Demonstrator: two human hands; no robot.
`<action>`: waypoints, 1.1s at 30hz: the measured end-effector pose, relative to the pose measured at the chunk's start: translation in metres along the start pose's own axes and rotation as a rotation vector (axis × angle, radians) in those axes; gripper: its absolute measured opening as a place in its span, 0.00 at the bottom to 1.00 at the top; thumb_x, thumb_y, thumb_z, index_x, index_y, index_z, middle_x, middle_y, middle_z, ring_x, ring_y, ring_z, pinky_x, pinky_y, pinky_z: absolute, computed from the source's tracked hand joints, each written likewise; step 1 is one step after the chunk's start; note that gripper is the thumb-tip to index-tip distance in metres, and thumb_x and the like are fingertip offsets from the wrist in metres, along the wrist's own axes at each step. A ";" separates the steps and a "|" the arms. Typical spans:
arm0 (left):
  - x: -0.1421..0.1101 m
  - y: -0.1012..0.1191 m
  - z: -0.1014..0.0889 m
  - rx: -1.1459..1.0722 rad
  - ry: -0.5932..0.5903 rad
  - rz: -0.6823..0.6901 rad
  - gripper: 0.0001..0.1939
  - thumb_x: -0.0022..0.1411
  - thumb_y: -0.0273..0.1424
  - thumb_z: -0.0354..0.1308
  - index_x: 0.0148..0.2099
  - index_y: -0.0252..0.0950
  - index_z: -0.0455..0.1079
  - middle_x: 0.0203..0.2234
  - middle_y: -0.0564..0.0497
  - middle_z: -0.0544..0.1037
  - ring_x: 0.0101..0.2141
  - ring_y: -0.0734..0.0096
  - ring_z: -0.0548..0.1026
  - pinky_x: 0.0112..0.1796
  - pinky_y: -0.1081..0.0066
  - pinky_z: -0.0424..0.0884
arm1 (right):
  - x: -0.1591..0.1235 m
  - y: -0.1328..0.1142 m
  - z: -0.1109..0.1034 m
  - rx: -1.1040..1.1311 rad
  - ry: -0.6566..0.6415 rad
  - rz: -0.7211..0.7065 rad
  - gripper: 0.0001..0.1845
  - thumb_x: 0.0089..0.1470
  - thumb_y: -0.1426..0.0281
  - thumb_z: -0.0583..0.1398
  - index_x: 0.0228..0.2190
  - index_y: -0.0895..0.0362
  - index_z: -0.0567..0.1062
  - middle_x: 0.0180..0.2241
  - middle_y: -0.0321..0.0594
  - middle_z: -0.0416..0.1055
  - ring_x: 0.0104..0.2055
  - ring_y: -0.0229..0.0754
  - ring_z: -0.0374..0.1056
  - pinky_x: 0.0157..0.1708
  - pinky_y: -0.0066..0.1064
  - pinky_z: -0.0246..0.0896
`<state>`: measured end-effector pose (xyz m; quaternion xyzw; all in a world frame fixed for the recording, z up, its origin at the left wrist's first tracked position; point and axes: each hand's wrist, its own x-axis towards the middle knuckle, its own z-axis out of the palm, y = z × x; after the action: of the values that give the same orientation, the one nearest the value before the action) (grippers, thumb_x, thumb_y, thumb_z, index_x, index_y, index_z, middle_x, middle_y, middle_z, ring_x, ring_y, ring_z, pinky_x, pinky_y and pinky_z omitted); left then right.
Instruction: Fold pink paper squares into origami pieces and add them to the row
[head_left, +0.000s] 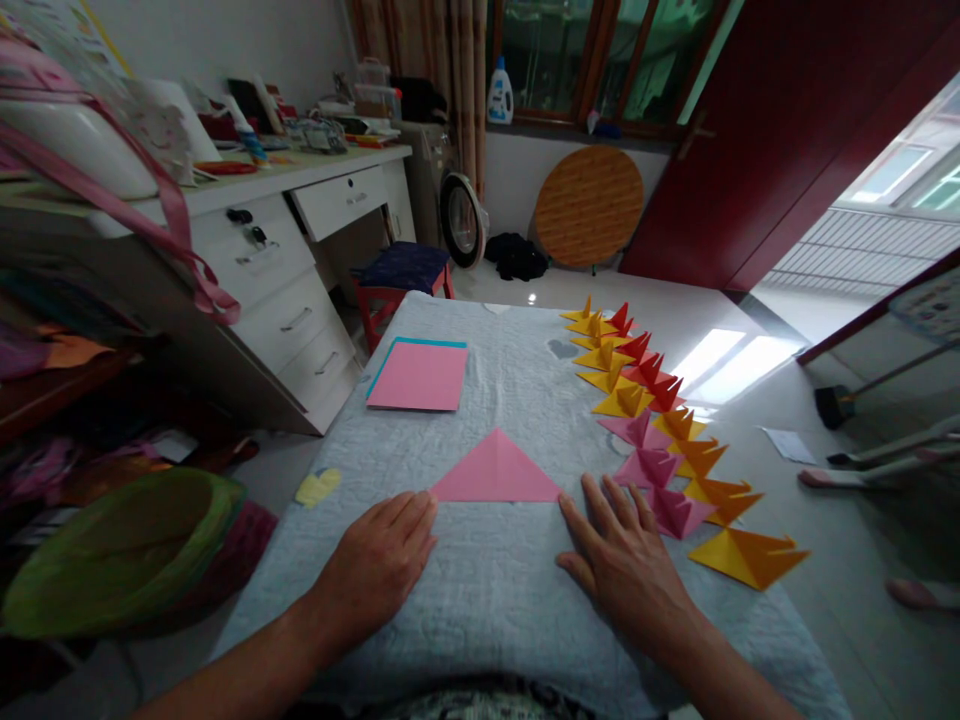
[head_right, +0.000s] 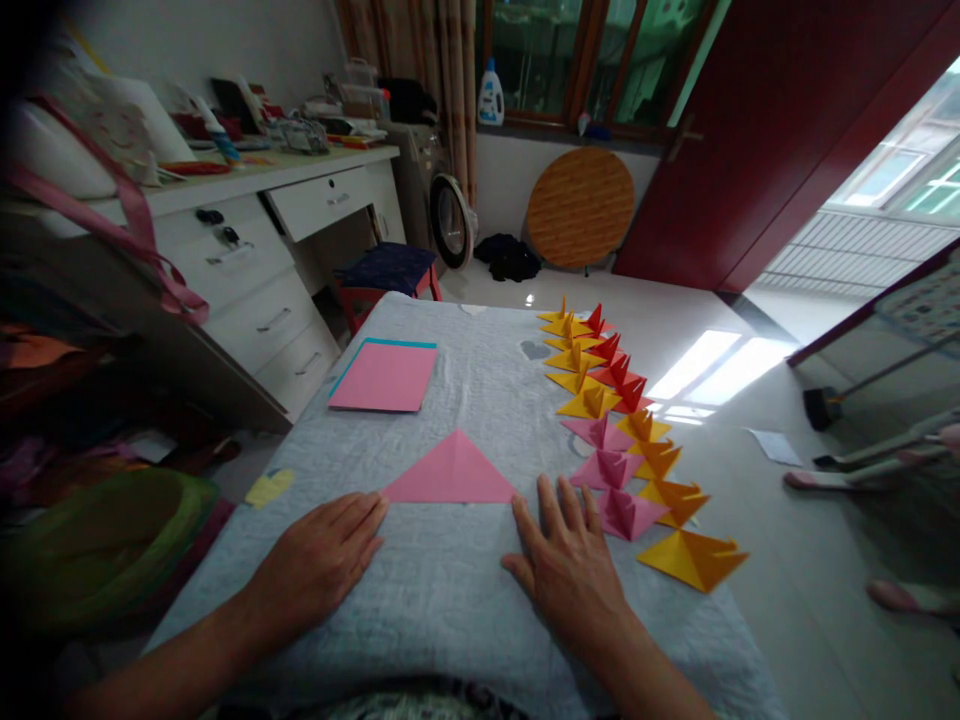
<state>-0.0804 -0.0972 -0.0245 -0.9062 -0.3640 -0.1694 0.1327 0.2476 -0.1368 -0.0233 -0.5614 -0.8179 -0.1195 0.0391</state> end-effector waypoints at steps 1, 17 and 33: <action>0.000 0.000 0.000 0.014 -0.002 -0.006 0.14 0.69 0.25 0.47 0.49 0.28 0.72 0.43 0.40 0.78 0.43 0.57 0.75 0.46 0.60 0.71 | 0.000 0.000 0.000 -0.005 0.003 0.000 0.32 0.53 0.55 0.66 0.57 0.51 0.72 0.60 0.57 0.65 0.62 0.68 0.59 0.58 0.61 0.52; 0.017 -0.014 0.002 -0.259 -0.209 -0.334 0.28 0.62 0.38 0.59 0.62 0.32 0.64 0.56 0.38 0.72 0.55 0.50 0.68 0.57 0.52 0.65 | 0.043 -0.011 -0.028 0.266 -0.134 0.129 0.26 0.54 0.69 0.63 0.55 0.57 0.71 0.57 0.51 0.70 0.57 0.58 0.64 0.56 0.51 0.59; 0.074 -0.016 0.013 -0.603 -0.093 -0.301 0.21 0.52 0.34 0.68 0.47 0.38 0.69 0.54 0.42 0.69 0.57 0.49 0.63 0.58 0.49 0.62 | 0.095 -0.012 -0.004 0.779 -0.019 0.115 0.08 0.51 0.77 0.57 0.34 0.56 0.73 0.32 0.40 0.72 0.38 0.45 0.65 0.42 0.36 0.58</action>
<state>-0.0389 -0.0360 -0.0044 -0.8476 -0.4328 -0.2456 -0.1842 0.2011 -0.0554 -0.0025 -0.5503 -0.7697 0.2075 0.2485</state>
